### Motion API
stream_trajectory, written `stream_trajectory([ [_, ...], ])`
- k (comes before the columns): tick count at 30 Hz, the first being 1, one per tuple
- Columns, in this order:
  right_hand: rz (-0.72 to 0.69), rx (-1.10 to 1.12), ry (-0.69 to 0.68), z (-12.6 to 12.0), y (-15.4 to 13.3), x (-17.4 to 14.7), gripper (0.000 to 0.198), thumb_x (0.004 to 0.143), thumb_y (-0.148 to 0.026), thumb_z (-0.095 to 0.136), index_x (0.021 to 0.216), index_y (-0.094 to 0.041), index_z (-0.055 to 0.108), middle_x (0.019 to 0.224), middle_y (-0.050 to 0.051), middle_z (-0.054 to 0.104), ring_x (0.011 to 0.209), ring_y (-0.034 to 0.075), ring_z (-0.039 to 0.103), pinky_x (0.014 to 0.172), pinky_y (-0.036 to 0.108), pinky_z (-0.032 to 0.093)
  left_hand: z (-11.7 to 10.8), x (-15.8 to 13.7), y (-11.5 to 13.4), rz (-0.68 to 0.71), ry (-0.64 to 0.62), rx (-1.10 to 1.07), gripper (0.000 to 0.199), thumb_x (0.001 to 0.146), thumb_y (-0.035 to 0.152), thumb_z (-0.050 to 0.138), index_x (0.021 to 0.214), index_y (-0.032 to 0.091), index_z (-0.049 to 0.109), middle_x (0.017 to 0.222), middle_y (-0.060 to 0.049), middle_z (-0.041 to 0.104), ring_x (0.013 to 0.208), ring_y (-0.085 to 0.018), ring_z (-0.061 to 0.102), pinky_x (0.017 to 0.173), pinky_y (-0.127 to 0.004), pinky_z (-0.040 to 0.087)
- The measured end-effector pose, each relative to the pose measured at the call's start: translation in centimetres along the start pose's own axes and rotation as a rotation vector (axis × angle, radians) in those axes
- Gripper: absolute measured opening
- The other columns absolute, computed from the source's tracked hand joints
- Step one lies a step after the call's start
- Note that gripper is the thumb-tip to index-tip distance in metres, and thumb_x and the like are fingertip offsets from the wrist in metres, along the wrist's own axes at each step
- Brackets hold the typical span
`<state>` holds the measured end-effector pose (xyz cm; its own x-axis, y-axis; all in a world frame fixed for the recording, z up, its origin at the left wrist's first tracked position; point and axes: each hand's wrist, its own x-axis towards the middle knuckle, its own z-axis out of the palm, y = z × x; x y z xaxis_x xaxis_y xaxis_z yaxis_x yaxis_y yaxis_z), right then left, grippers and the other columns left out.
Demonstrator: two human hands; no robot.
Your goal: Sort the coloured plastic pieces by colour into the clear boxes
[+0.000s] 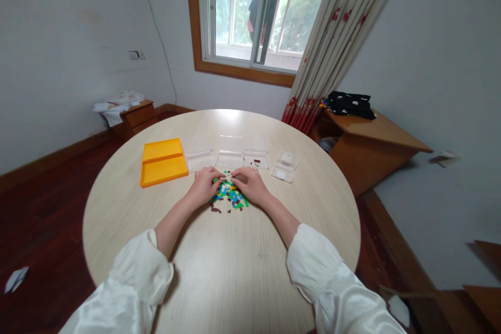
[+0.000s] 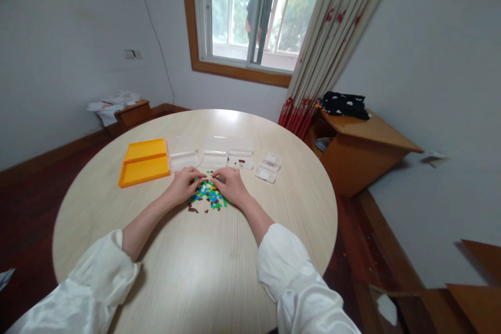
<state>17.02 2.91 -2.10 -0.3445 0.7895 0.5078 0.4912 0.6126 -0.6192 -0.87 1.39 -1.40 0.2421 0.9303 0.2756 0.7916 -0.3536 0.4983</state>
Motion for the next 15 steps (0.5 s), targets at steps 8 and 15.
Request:
stream_trajectory([
  [8,0.053,-0.088,0.065,0.0,1.0,0.0,0.009,0.079,-0.018,0.059,0.082,-0.018,0.067,0.085,0.006,0.070,0.085,0.020,0.061,0.081,0.035,0.044,0.5,-0.2,0.3,0.031,-0.056,0.070,0.024,0.081,0.023,0.051,0.093,0.023,0.071,0.098,-0.008,0.063,0.098,-0.024,0.052,0.086,-0.040,0.035],
  [15,0.054,-0.076,0.086,0.1,1.2,0.0,0.013,0.081,-0.019,0.056,0.083,-0.020,0.069,0.085,0.006,0.070,0.085,0.020,0.061,0.080,0.035,0.046,0.0,0.0,0.4,-0.024,-0.073,0.079,0.021,0.079,0.024,0.051,0.084,0.020,0.071,0.091,-0.008,0.066,0.094,-0.023,0.055,0.085,-0.038,0.037],
])
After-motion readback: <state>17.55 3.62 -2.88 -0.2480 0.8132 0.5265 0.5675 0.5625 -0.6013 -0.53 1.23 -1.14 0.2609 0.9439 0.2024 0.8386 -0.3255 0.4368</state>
